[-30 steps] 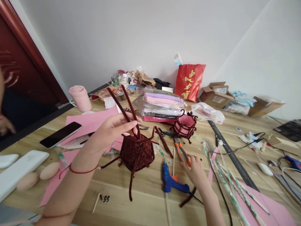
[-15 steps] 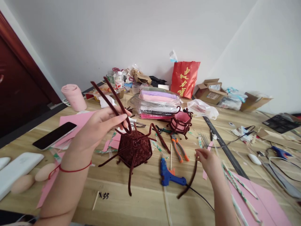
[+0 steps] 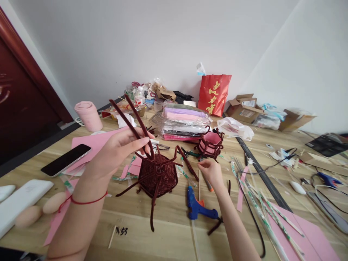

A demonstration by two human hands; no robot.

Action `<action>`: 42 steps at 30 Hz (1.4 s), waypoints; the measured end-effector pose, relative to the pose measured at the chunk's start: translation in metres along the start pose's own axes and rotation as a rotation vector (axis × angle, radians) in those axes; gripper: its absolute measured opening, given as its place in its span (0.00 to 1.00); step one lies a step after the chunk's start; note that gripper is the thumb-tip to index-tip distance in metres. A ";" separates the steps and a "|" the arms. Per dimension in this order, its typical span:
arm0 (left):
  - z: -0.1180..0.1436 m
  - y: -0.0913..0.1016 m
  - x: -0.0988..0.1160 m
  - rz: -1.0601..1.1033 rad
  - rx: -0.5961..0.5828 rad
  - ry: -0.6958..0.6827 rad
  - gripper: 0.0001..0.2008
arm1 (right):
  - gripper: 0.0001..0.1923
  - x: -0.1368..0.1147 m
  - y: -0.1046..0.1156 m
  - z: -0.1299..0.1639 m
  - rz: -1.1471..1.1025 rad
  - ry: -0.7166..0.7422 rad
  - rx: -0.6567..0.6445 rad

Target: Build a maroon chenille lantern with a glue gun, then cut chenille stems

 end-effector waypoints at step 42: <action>-0.007 -0.011 -0.012 0.152 0.027 0.057 0.06 | 0.31 -0.080 -0.009 -0.054 0.038 0.386 0.019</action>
Point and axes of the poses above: each hand's wrist, its own z-axis away from the middle knuckle, its own y-axis out of the back of the hand, x = y × z, the point moved 4 cm from there along -z, towards the middle knuckle, and after that the axes turned 2 degrees about -z, right-handed, at the moved point
